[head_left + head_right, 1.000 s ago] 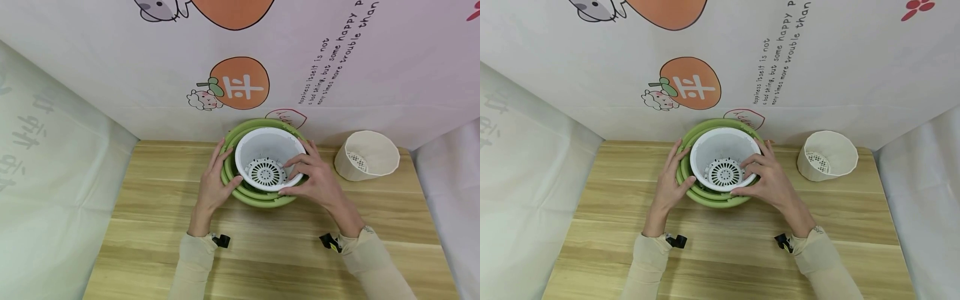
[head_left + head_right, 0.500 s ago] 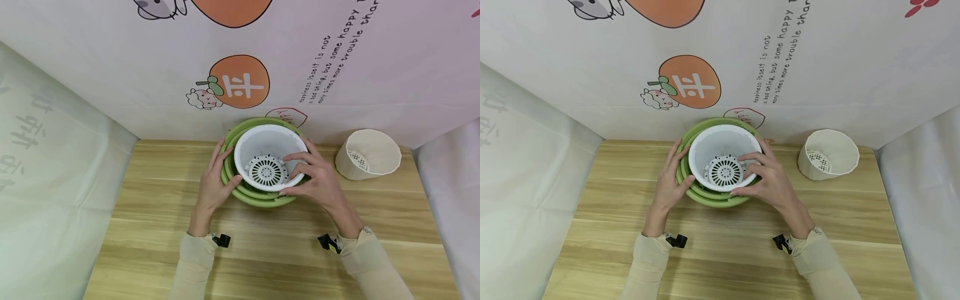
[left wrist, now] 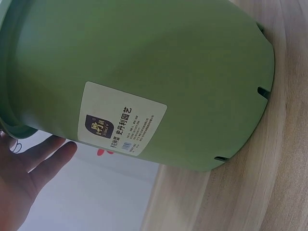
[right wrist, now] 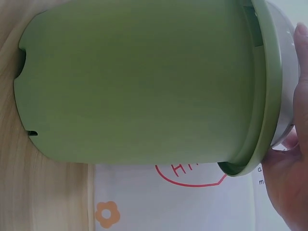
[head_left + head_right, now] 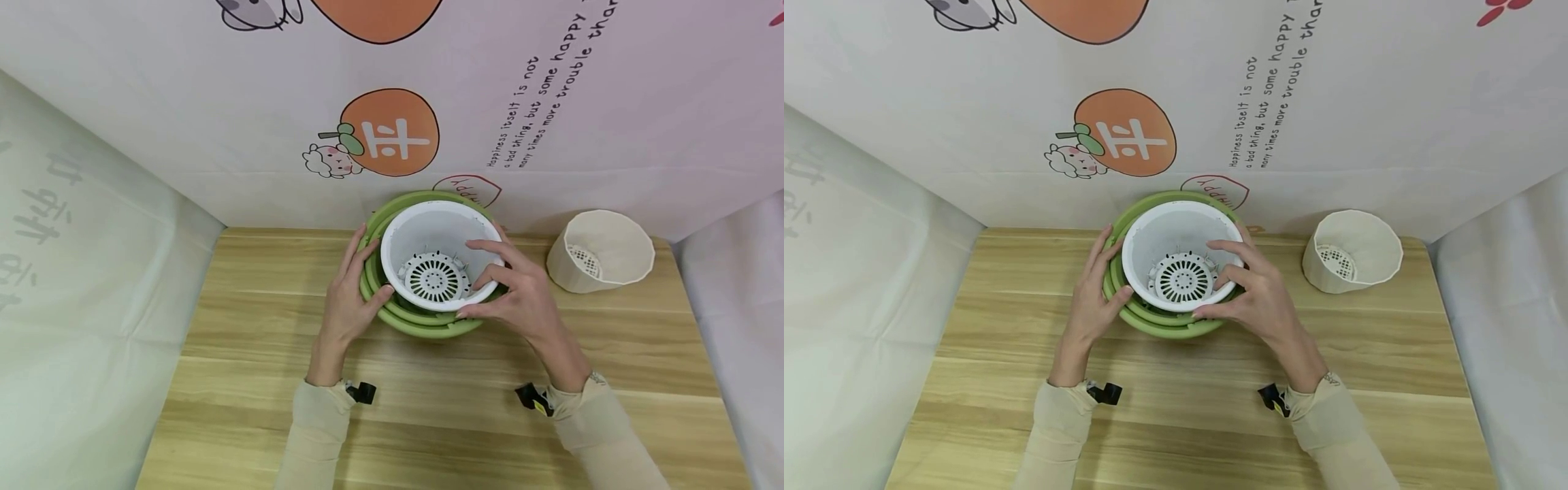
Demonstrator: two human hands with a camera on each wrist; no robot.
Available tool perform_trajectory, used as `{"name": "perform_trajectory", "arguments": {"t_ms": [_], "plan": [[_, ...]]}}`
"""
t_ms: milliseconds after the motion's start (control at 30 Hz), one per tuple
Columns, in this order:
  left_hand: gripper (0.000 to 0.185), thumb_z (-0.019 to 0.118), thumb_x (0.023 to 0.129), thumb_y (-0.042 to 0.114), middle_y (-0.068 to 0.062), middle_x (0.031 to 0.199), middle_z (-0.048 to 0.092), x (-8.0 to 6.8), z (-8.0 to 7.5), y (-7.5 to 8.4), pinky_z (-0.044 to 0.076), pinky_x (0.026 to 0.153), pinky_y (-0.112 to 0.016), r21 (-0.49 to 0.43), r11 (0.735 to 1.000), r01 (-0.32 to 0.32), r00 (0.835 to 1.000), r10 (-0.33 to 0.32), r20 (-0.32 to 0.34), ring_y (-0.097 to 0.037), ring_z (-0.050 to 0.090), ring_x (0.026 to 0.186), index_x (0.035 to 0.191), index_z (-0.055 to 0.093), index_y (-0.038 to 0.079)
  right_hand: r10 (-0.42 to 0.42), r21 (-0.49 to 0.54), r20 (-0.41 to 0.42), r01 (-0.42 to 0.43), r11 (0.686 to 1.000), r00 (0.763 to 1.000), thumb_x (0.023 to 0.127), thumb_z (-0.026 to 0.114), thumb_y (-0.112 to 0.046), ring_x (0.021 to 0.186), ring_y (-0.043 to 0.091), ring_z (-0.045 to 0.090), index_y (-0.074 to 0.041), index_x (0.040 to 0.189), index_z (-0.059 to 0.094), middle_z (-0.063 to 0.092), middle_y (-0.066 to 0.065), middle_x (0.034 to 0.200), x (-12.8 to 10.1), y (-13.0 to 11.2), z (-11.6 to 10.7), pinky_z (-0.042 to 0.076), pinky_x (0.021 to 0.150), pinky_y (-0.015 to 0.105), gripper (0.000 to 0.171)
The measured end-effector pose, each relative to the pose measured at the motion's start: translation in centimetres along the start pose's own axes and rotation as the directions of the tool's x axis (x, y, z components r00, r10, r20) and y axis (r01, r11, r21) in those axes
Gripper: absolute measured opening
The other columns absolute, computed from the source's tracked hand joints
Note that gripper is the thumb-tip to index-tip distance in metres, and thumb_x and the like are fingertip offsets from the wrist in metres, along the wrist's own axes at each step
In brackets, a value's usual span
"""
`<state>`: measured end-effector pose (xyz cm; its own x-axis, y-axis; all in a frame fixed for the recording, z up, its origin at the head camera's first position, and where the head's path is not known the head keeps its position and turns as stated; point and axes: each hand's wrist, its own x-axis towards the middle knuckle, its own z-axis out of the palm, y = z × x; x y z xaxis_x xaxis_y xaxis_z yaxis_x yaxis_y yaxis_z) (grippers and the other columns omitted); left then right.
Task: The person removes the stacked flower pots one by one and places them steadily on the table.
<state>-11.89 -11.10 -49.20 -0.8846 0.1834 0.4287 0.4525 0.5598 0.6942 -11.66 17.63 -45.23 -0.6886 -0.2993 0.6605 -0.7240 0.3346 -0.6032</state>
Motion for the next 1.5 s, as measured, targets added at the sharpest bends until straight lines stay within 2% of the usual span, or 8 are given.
{"name": "perform_trajectory", "arguments": {"t_ms": [167,333,567,633,767,1133,1367,1500], "plan": [[0.09,0.04,0.088,0.079,-0.001,0.164,0.023,0.0,0.0,0.0,0.047,0.1,-0.052,-0.004,1.0,0.003,1.0,-0.003,-0.003,-0.021,0.033,0.145,0.147,0.047,0.012,0.034,-0.009,-0.022,-0.034,0.999,0.999,0.064,0.084,-0.056,0.128,0.046,0.05,-0.014,0.061,0.064,0.066,0.02,0.122,0.0,-0.2,0.1,0.031,0.115,0.048,0.046],[0.087,0.041,0.089,0.078,-0.003,0.164,0.024,0.0,0.0,0.0,0.048,0.098,-0.053,-0.003,1.0,0.003,1.0,-0.003,-0.003,-0.023,0.035,0.144,0.147,0.047,0.013,0.1,-0.071,-0.048,-0.103,0.992,0.994,0.063,0.082,-0.06,0.114,0.037,0.061,-0.017,0.061,0.065,0.068,0.012,0.118,0.1,-1.0,0.2,0.04,0.109,0.031,0.046],[0.087,0.041,0.089,0.078,-0.002,0.164,0.024,0.1,0.1,0.0,0.052,0.093,-0.051,-0.002,1.0,0.006,1.0,-0.006,-0.004,-0.025,0.038,0.142,0.146,0.047,0.013,0.155,-0.069,-0.076,-0.16,0.985,0.985,0.062,0.082,-0.06,0.116,0.034,0.059,-0.018,0.062,0.066,0.067,0.01,0.121,0.1,-2.0,0.5,0.041,0.099,0.022,0.046],[0.086,0.042,0.089,0.077,-0.002,0.164,0.024,0.1,0.1,0.0,0.052,0.093,-0.051,-0.001,1.0,0.006,1.0,-0.006,-0.007,-0.024,0.038,0.142,0.146,0.048,0.013,0.163,-0.07,-0.086,-0.17,0.983,0.983,0.062,0.082,-0.061,0.113,0.031,0.059,-0.018,0.062,0.065,0.066,0.01,0.122,0.2,-2.2,0.5,0.041,0.091,0.02,0.046],[0.085,0.043,0.09,0.076,-0.004,0.163,0.025,0.2,0.1,0.1,0.05,0.096,-0.052,0.001,1.0,0.002,1.0,-0.002,-0.01,-0.023,0.037,0.142,0.146,0.049,0.012,0.168,-0.069,-0.105,-0.176,0.982,0.98,0.061,0.082,-0.061,0.108,0.031,0.06,-0.016,0.063,0.065,0.067,0.01,0.121,0.3,-2.3,0.5,0.041,0.087,0.02,0.048],[0.082,0.046,0.09,0.073,-0.005,0.163,0.026,0.3,0.0,0.1,0.048,0.098,-0.054,-0.006,1.0,0.005,1.0,-0.005,-0.01,-0.024,0.037,0.143,0.145,0.049,0.012,0.142,-0.027,-0.139,-0.147,0.989,0.98,0.057,0.088,-0.052,0.105,0.031,0.062,-0.014,0.064,0.065,0.069,0.014,0.115,0.8,-2.4,0.0,0.043,0.093,0.023,0.046],[0.081,0.048,0.091,0.07,-0.009,0.162,0.027,0.2,0.0,0.1,0.045,0.102,-0.054,-0.017,1.0,-0.011,1.0,0.01,-0.017,-0.024,0.035,0.144,0.144,0.05,0.009,0.124,-0.029,-0.161,-0.131,0.991,0.979,0.057,0.087,-0.055,0.096,0.03,0.062,-0.011,0.064,0.066,0.069,0.015,0.108,1.1,-2.4,-0.3,0.042,0.085,0.021,0.049],[0.082,0.048,0.091,0.071,-0.01,0.162,0.027,0.1,0.0,0.1,0.046,0.101,-0.053,-0.011,1.0,-0.01,1.0,0.01,-0.024,-0.025,0.036,0.143,0.144,0.05,0.008,0.111,-0.037,-0.162,-0.118,0.992,0.98,0.058,0.086,-0.056,0.097,0.022,0.061,-0.01,0.064,0.066,0.069,0.016,0.107,1.2,-2.6,-0.4,0.04,0.08,0.02,0.051]]}}
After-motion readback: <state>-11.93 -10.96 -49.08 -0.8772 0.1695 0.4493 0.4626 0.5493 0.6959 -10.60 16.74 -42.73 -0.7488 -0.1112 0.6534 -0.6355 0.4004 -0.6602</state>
